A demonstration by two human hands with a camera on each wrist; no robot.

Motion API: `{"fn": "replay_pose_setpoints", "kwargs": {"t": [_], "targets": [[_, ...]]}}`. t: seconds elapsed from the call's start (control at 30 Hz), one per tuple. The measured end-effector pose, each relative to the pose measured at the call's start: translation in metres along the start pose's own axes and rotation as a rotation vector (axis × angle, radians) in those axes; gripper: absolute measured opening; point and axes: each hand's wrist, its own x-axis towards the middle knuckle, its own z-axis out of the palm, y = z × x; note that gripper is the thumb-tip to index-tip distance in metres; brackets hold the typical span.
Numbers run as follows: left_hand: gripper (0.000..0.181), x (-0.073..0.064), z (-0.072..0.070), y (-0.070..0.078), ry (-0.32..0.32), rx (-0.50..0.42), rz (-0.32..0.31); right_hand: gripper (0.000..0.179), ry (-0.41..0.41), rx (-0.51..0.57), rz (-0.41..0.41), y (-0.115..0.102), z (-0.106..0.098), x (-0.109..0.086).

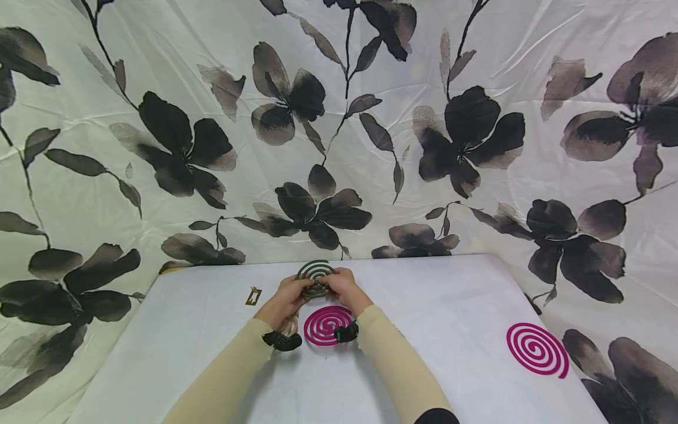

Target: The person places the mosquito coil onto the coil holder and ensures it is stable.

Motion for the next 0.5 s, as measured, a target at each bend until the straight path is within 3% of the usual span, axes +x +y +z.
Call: {"fn": "replay_pose_setpoints", "kwargs": {"t": [0.5], "targets": [[0.031,-0.0015,-0.0002,-0.0034,0.009,-0.003,0.035,0.040,0.001,0.026,0.009,-0.0007,0.0025,-0.0033]]}}
